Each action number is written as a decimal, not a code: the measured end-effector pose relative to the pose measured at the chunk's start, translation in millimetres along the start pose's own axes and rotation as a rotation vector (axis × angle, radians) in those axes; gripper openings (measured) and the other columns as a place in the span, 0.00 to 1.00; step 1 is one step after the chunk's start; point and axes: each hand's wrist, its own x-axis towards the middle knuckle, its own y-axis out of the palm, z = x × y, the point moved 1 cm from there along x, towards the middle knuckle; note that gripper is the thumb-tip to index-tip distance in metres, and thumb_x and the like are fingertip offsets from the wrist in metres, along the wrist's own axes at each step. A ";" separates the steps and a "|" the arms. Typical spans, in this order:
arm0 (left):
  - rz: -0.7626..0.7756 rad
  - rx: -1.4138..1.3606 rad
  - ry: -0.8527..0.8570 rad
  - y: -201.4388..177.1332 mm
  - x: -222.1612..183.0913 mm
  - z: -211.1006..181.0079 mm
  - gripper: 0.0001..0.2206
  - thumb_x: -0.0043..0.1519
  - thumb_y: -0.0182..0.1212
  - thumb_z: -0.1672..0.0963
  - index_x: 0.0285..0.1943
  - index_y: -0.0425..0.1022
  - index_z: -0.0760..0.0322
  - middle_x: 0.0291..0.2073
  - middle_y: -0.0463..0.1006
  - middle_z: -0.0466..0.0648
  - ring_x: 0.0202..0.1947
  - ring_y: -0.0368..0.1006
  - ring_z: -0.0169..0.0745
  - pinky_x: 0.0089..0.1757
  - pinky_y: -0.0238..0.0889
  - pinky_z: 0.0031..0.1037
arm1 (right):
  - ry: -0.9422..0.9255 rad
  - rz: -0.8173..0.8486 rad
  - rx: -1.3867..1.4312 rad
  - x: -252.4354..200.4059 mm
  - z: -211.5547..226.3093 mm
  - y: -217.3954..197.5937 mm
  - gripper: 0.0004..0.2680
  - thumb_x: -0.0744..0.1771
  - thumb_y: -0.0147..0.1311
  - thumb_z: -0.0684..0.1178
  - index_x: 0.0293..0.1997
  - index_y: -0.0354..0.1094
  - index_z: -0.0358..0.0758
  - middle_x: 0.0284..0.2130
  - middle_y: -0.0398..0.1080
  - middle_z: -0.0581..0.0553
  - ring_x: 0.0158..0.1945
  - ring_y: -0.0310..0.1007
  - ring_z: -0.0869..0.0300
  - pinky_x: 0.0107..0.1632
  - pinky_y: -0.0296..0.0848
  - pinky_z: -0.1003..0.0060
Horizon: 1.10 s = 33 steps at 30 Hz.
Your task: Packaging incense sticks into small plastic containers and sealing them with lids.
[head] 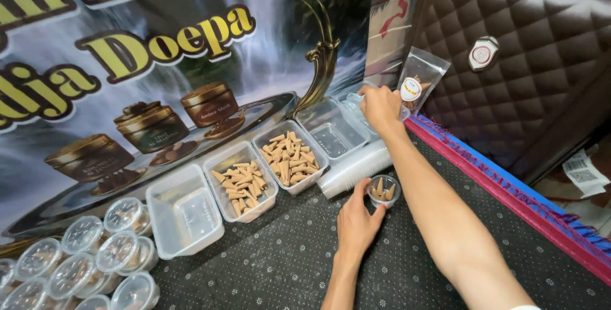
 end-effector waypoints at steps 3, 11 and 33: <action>-0.039 -0.018 0.051 5.8 2.0 10.7 0.25 0.56 0.63 0.52 0.65 0.65 0.52 0.54 0.79 0.51 0.40 0.78 0.57 0.41 0.67 0.45 | -0.055 -0.185 -0.037 -9.4 -4.3 -18.9 0.11 0.64 0.52 0.45 0.48 0.78 0.52 0.35 0.79 0.44 0.40 0.74 0.42 0.41 0.67 0.42; -0.107 -0.223 0.095 7.0 -7.5 40.0 0.27 0.54 0.69 0.58 0.65 0.69 0.60 0.51 0.79 0.66 0.33 0.79 0.57 0.35 0.70 0.38 | 0.025 -0.373 0.420 -103.7 4.4 -69.5 0.07 0.65 0.54 0.47 0.45 0.75 0.53 0.36 0.77 0.47 0.40 0.76 0.46 0.45 0.72 0.50; -0.473 -0.090 -0.097 -178.3 -132.6 122.9 0.29 0.54 0.68 0.60 0.67 0.66 0.60 0.54 0.78 0.64 0.30 0.80 0.56 0.34 0.71 0.37 | 0.344 0.033 1.307 -287.2 201.0 1.1 0.09 0.66 0.54 0.41 0.49 0.75 0.38 0.34 0.74 0.42 0.33 0.71 0.61 0.40 0.69 0.66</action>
